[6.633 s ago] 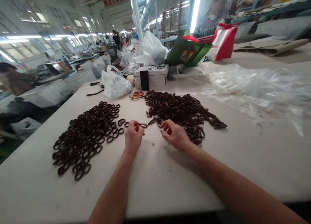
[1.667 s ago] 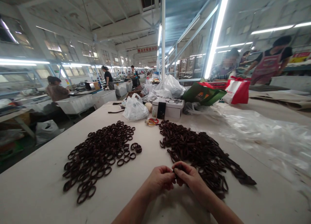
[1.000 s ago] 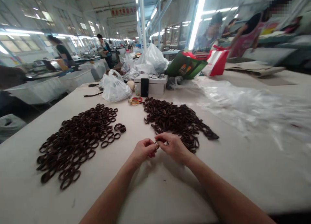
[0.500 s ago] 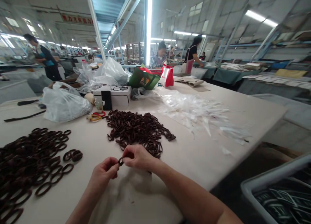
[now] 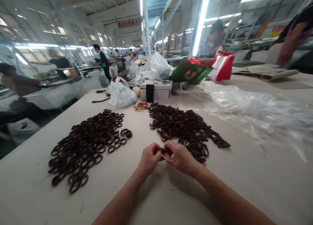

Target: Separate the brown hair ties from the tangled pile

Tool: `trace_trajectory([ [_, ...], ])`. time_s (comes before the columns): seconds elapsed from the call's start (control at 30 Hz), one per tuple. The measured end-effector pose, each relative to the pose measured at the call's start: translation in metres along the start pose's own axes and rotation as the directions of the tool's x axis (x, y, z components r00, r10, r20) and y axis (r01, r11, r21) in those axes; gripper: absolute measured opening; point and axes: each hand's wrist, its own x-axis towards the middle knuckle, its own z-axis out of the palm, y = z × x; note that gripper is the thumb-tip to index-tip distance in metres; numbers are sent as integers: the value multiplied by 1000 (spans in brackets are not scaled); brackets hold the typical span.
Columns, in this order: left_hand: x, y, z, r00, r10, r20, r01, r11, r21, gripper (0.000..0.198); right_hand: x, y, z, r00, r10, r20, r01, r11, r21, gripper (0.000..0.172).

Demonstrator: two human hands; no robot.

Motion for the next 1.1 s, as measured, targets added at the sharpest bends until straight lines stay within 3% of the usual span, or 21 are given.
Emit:
trace_trajectory([
  [0.27,-5,5,9,987,94,-133,-50,952,303,5,4,-7,7,946,270,-179,-295,947,-128,6],
  [0.43,2,4,4,967,143,-212,-44,909,414,4,4,-5,8,955,230,-188,-256,958,-130,4],
  [0.53,8,7,-17,948,140,-286,-16,918,396,3,5,2,5,965,176,-196,-204,970,-132,8],
  [0.6,12,11,-43,895,167,-414,0,927,375,6,6,8,0,960,122,-254,-163,975,-151,12],
  [0.7,16,14,-91,728,259,-635,16,919,394,20,8,16,-10,952,25,-305,-108,960,-258,15],
  [0.77,17,14,-117,628,324,-707,9,906,423,32,10,19,-13,958,-8,-288,-98,931,-352,18],
  [0.83,17,14,-128,585,361,-726,-14,900,436,38,13,21,-11,975,-41,-220,-57,905,-421,20],
  [0.9,16,13,-122,599,378,-706,-47,897,440,38,15,23,-4,990,-84,-113,20,877,-480,24],
  [0.93,15,12,-114,629,386,-675,-68,892,446,36,16,23,1,993,-101,-65,54,859,-510,27],
  [1.0,13,11,-90,728,403,-555,-126,874,470,34,17,24,9,994,-112,-5,89,818,-569,29],
  [1.1,9,10,-53,873,397,-282,-204,824,529,34,17,25,13,993,-118,17,104,782,-614,26],
])
